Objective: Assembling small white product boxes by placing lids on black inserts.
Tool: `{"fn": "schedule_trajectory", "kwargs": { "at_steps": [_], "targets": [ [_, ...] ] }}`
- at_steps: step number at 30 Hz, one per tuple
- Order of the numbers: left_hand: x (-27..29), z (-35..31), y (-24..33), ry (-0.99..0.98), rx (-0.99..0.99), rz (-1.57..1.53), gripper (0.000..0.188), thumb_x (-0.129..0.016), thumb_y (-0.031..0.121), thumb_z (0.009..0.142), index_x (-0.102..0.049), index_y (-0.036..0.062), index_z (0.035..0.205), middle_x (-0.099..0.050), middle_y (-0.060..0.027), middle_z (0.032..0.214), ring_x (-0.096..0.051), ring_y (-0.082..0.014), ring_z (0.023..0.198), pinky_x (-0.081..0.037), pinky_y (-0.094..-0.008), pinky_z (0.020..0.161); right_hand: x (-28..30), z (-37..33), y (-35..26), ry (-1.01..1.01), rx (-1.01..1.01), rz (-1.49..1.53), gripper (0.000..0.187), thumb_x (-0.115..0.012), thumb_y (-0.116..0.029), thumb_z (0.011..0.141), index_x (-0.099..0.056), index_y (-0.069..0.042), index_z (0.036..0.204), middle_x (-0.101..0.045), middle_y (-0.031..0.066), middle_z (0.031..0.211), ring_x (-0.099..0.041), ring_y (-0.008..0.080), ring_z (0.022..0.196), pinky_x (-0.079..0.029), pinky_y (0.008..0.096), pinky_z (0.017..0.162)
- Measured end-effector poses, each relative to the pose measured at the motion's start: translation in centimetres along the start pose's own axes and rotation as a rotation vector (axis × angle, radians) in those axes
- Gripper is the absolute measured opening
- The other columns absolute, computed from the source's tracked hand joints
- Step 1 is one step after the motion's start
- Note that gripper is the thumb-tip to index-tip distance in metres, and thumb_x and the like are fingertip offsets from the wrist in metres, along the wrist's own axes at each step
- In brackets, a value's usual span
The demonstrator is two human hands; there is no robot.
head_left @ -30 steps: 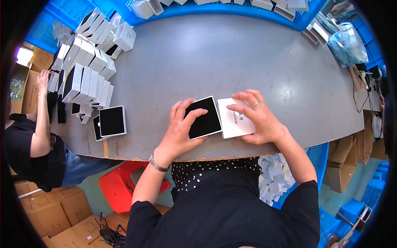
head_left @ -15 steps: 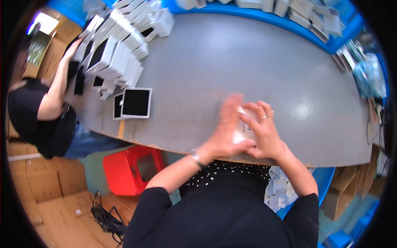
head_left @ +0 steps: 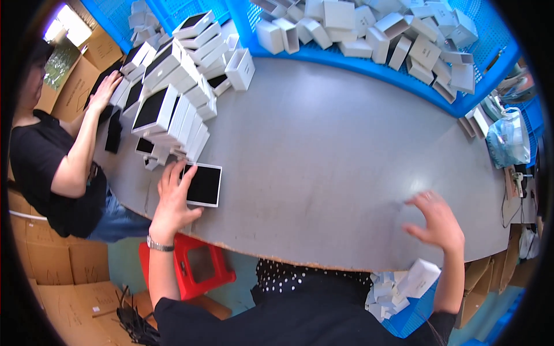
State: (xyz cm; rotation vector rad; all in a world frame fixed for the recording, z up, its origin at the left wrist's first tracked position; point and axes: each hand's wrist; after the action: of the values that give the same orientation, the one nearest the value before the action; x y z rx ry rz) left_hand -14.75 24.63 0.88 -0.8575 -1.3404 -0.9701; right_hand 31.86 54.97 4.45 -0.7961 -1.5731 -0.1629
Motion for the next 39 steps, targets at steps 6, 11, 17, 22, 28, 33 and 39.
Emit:
{"fn": "schedule_trajectory", "kwargs": {
  "at_steps": [6, 11, 17, 22, 28, 33, 39],
  "targets": [
    [-2.0, 2.8, 7.1, -0.021, -0.032, -0.192, 0.104, -0.091, 0.029, 0.054, -0.044, 0.0038, 0.143, -0.040, -0.0237, 0.136, -0.038, -0.0447, 0.131, -0.031, -0.0552, 0.114, -0.1, 27.0, -0.5, 0.352, 0.321, -0.039, 0.038, -0.073, -0.014, 0.084, -0.063, -0.009, 0.121, -0.062, 0.0147, 0.123, -0.056, 0.0361, 0.121, -0.047, 0.0440, 0.102],
    [-7.2, 2.3, 12.0, 0.032, -0.055, -0.593, 0.106, -0.091, 0.030, 0.057, -0.038, 0.0000, 0.144, -0.042, -0.0231, 0.135, -0.039, -0.0429, 0.132, -0.033, -0.0511, 0.113, -2.6, 44.0, -13.3, 0.701, 0.655, -0.132, 0.096, -0.086, -0.034, 0.072, -0.038, -0.012, 0.152, -0.045, 0.0219, 0.149, -0.042, 0.0413, 0.141, -0.039, 0.0446, 0.116],
    [-7.7, 1.7, 11.0, 0.105, 0.074, -0.709, 0.106, -0.095, 0.029, 0.054, -0.044, -0.0011, 0.142, -0.047, -0.0223, 0.132, -0.051, -0.0401, 0.122, -0.046, -0.0464, 0.103, -7.0, 45.9, -14.6, 0.356, 0.389, 0.431, 0.125, -0.088, -0.037, 0.061, -0.017, -0.010, 0.160, -0.038, 0.0267, 0.154, -0.036, 0.0464, 0.143, -0.033, 0.0488, 0.119],
    [-6.6, 2.9, 8.1, 0.311, 0.181, -0.723, 0.110, -0.095, 0.026, 0.056, -0.039, -0.0030, 0.146, -0.046, -0.0234, 0.132, -0.049, -0.0396, 0.124, -0.045, -0.0455, 0.105, -2.1, 30.7, -10.1, 0.041, 0.486, 0.069, 0.125, -0.089, -0.027, 0.058, -0.019, -0.007, 0.160, -0.052, 0.0225, 0.138, -0.051, 0.0416, 0.126, -0.039, 0.0516, 0.107],
    [-7.5, 4.9, 10.3, 0.200, -0.054, -0.794, 0.101, -0.091, 0.018, 0.057, -0.044, 0.0006, 0.145, -0.045, -0.0199, 0.136, -0.050, -0.0389, 0.124, -0.043, -0.0445, 0.107, -6.1, 18.6, -10.2, -0.056, 0.504, 0.028, 0.117, -0.086, -0.024, 0.057, -0.029, -0.006, 0.158, -0.051, 0.0179, 0.138, -0.047, 0.0392, 0.128, -0.032, 0.0500, 0.109],
    [-8.2, 1.9, 12.0, 0.107, -0.160, -0.766, 0.099, -0.089, 0.016, 0.057, -0.044, 0.0020, 0.144, -0.044, -0.0199, 0.139, -0.048, -0.0404, 0.126, -0.043, -0.0466, 0.108, -7.6, 14.7, -9.5, 0.019, 0.485, 0.155, 0.112, -0.084, -0.022, 0.057, -0.034, -0.006, 0.156, -0.050, 0.0177, 0.138, -0.044, 0.0402, 0.129, -0.032, 0.0505, 0.109],
    [-7.4, 0.8, 13.2, 0.129, -0.199, -0.844, 0.095, -0.090, 0.017, 0.059, -0.045, 0.0027, 0.142, -0.045, -0.0194, 0.137, -0.048, -0.0389, 0.125, -0.042, -0.0470, 0.108, -8.4, 12.4, -9.3, 0.046, 0.558, 0.051, 0.111, -0.083, -0.023, 0.056, -0.036, -0.006, 0.155, -0.048, 0.0171, 0.141, -0.042, 0.0413, 0.130, -0.032, 0.0531, 0.112]
  ]
}}
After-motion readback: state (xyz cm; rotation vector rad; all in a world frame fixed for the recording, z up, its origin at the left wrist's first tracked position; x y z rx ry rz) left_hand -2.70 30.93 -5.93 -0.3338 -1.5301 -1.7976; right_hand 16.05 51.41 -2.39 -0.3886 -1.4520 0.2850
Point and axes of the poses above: each hand's wrist, its own z-axis towards the middle knuckle, its own x-axis out of the back of the hand, y = z × x
